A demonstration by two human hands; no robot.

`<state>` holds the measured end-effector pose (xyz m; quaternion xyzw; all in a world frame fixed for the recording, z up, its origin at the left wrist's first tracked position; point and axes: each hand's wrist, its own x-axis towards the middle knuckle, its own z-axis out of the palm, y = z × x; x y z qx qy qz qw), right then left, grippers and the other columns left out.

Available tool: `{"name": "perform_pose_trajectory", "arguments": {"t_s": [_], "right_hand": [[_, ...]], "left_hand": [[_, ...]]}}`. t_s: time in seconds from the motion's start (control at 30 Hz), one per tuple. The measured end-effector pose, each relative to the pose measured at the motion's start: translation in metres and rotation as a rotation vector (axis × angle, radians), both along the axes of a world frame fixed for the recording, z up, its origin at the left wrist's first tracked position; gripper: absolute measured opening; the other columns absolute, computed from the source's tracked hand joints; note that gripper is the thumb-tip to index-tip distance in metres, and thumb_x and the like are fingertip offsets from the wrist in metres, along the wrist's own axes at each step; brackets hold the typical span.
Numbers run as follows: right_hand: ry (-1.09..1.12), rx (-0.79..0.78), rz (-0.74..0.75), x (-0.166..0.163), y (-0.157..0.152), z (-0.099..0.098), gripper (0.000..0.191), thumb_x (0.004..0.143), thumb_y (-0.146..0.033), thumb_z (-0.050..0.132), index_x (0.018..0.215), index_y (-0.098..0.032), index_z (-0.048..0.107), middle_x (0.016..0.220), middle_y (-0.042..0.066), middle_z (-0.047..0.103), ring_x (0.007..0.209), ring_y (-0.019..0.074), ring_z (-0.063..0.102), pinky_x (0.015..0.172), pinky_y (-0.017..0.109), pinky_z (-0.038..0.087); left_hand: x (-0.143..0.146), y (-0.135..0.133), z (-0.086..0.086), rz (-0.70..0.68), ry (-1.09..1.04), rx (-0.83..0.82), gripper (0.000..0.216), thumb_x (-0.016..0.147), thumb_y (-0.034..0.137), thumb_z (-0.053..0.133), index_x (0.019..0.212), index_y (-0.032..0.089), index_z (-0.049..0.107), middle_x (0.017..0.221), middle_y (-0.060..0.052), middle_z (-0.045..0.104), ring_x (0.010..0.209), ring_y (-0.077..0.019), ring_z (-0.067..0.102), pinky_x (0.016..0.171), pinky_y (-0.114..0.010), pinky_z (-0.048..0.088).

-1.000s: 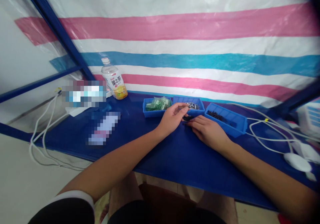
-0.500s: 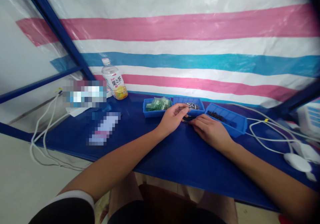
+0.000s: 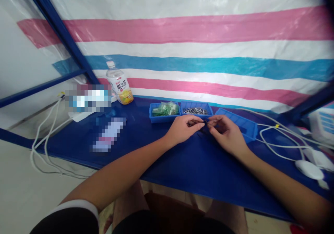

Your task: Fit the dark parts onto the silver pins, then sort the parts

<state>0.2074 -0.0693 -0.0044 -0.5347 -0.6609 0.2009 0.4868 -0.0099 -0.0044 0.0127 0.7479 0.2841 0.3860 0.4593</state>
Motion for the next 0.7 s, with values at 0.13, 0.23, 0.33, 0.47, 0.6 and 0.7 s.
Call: {"name": "perform_pose_trajectory", "arguments": {"t_s": [0.13,0.23,0.33,0.47,0.6,0.7], "right_hand": [[-0.022,-0.002,0.053,-0.0059,-0.0032,0.004,0.027,0.097,-0.031,0.069,0.123,-0.025,0.064,0.093,0.004,0.071,0.082,0.0215,0.072,0.075,0.036,0.063],[-0.072,0.019,0.078,-0.006,-0.004,0.0072,0.031,0.098,-0.028,0.066,0.129,-0.026,0.066,0.094,0.004,0.069,0.082,0.0216,0.07,0.073,0.036,0.063],[-0.151,0.054,0.079,-0.0029,-0.0029,0.0087,0.032,0.097,-0.024,0.061,0.127,-0.027,0.071,0.093,0.004,0.068,0.081,0.0215,0.068,0.071,0.037,0.061],[-0.119,0.026,0.072,-0.002,-0.0034,0.0086,0.026,0.097,-0.026,0.062,0.12,-0.026,0.073,0.09,0.004,0.068,0.078,0.0212,0.068,0.068,0.036,0.061],[-0.066,-0.037,0.032,-0.0025,-0.0051,0.0074,0.016,0.099,-0.036,0.069,0.109,-0.025,0.073,0.085,0.003,0.072,0.071,0.0201,0.069,0.06,0.034,0.058],[-0.157,0.032,0.028,-0.0004,-0.004,0.0075,0.016,0.099,-0.039,0.071,0.105,-0.025,0.076,0.094,0.006,0.075,0.08,0.0228,0.072,0.064,0.036,0.059]], "left_hand": [[-0.0003,-0.0012,0.0014,-0.029,0.027,0.007,0.02,0.097,0.035,0.074,0.106,0.02,0.083,0.107,-0.008,0.083,0.093,-0.0215,0.077,0.089,-0.036,0.06],[-0.0007,-0.0012,0.0021,-0.032,0.024,0.013,0.02,0.097,0.035,0.073,0.105,0.02,0.082,0.105,-0.008,0.083,0.092,-0.0213,0.076,0.088,-0.035,0.06],[-0.0009,-0.0013,0.0022,-0.024,0.019,0.022,0.022,0.098,0.037,0.071,0.105,0.019,0.081,0.102,-0.008,0.082,0.091,-0.0206,0.075,0.084,-0.034,0.059],[-0.0006,-0.0028,0.0023,-0.037,0.005,-0.051,0.023,0.1,0.038,0.069,0.104,0.017,0.077,0.093,-0.008,0.081,0.078,-0.0173,0.073,0.076,-0.031,0.059],[-0.0004,-0.0044,0.0023,-0.065,-0.008,-0.119,0.028,0.101,0.036,0.067,0.119,0.015,0.076,0.089,-0.009,0.081,0.066,-0.0148,0.073,0.071,-0.03,0.06],[-0.0002,-0.004,-0.0001,-0.091,0.025,-0.138,0.037,0.102,0.035,0.066,0.133,0.017,0.074,0.097,-0.011,0.083,0.069,-0.0169,0.077,0.07,-0.031,0.061]]}}
